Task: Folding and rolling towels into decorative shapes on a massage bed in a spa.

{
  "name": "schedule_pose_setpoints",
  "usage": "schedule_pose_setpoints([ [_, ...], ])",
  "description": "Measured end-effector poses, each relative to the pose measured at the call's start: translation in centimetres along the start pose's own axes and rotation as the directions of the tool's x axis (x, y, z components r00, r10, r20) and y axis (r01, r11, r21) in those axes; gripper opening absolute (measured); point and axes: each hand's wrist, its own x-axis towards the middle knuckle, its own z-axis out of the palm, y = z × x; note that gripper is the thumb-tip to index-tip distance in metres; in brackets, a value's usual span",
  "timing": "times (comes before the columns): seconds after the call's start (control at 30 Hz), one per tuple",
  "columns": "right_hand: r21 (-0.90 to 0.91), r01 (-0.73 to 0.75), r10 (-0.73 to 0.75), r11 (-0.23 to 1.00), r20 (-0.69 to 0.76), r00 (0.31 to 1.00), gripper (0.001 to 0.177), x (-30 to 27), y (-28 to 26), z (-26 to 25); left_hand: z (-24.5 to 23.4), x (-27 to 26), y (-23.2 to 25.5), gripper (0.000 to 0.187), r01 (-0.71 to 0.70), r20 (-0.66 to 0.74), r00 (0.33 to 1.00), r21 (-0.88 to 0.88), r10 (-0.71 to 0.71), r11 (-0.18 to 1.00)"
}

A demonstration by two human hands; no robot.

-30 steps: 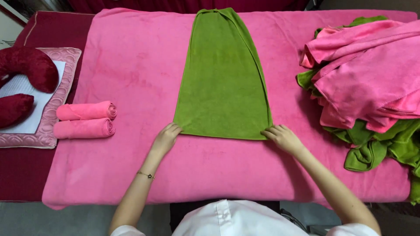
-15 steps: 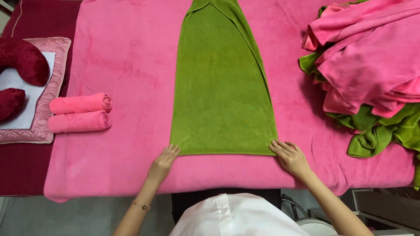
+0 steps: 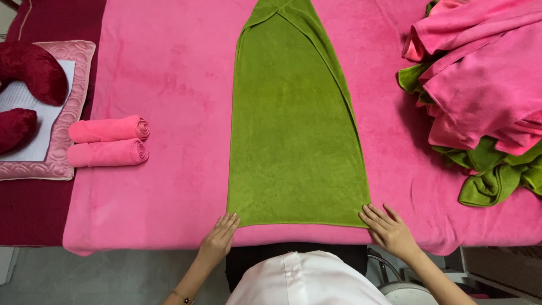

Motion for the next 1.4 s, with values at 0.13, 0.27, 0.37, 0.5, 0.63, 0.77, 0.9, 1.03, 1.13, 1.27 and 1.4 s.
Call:
schedule_pose_setpoints([
  [0.13, -0.051, -0.031, 0.033, 0.998, 0.045, 0.998, 0.067, 1.3, -0.6, -1.9, -2.3, 1.4, 0.0, 0.043, 0.059, -0.009, 0.998, -0.105, -0.060, 0.993],
  [0.27, 0.061, -0.224, 0.231, 0.973, -0.146, 0.962, 0.058, 8.0, -0.1, -0.8, -1.3, 7.8, -1.9, 0.034, 0.196, -0.123, 0.972, -0.036, -0.199, 0.980],
  [0.37, 0.238, -0.220, 0.262, 0.946, -0.163, 0.951, 0.054, 19.8, -0.6, 1.0, -1.2, 20.9, -0.2, 0.050, 0.331, 0.058, 0.943, -0.083, -0.327, 0.940],
  [0.5, 0.260, -0.355, 0.340, 0.898, 0.101, 0.935, 0.061, 29.7, 3.4, 7.0, 5.0, 29.8, -1.9, 0.073, 0.457, 0.163, 0.877, 0.007, -0.452, 0.889],
  [0.63, 0.057, -0.480, 0.462, 0.875, 0.193, 0.866, 0.072, 32.2, 10.0, 8.3, 7.6, 30.6, -4.1, 0.092, 0.552, 0.130, 0.809, 0.167, -0.573, 0.817],
  [0.77, 0.053, -0.547, 0.536, 0.835, 0.141, 0.832, 0.076, 30.2, 17.8, 7.6, 7.5, 30.6, -4.2, 0.096, 0.565, 0.178, 0.788, 0.170, -0.589, 0.807],
  [0.9, 0.020, -0.623, 0.620, 0.782, 0.076, 0.781, 0.064, 27.9, 23.1, 7.7, 7.4, 30.8, -4.3, 0.095, 0.575, 0.196, 0.772, 0.189, -0.604, 0.796],
  [1.03, 0.009, -0.519, 0.518, 0.855, -0.075, 0.852, 0.058, 32.0, 19.7, 8.3, 7.5, 31.1, -4.5, 0.096, 0.582, 0.263, 0.743, 0.201, -0.616, 0.788],
  [1.13, 0.079, -0.375, 0.371, 0.924, 0.066, 0.926, 0.062, 36.4, 17.2, 11.0, 7.3, 31.4, -4.4, 0.096, 0.590, 0.312, 0.710, 0.229, -0.632, 0.775],
  [1.27, 0.042, -0.440, 0.416, 0.897, 0.251, 0.874, 0.079, 42.0, 21.4, 12.8, 6.6, 31.8, -4.4, 0.096, 0.602, 0.388, 0.656, 0.246, -0.647, 0.759],
  [1.4, -0.002, -0.525, 0.512, 0.851, 0.225, 0.829, 0.070, 44.6, 28.1, 11.2, 7.0, 31.7, -4.5, 0.096, 0.594, 0.350, 0.688, 0.231, -0.636, 0.770],
])
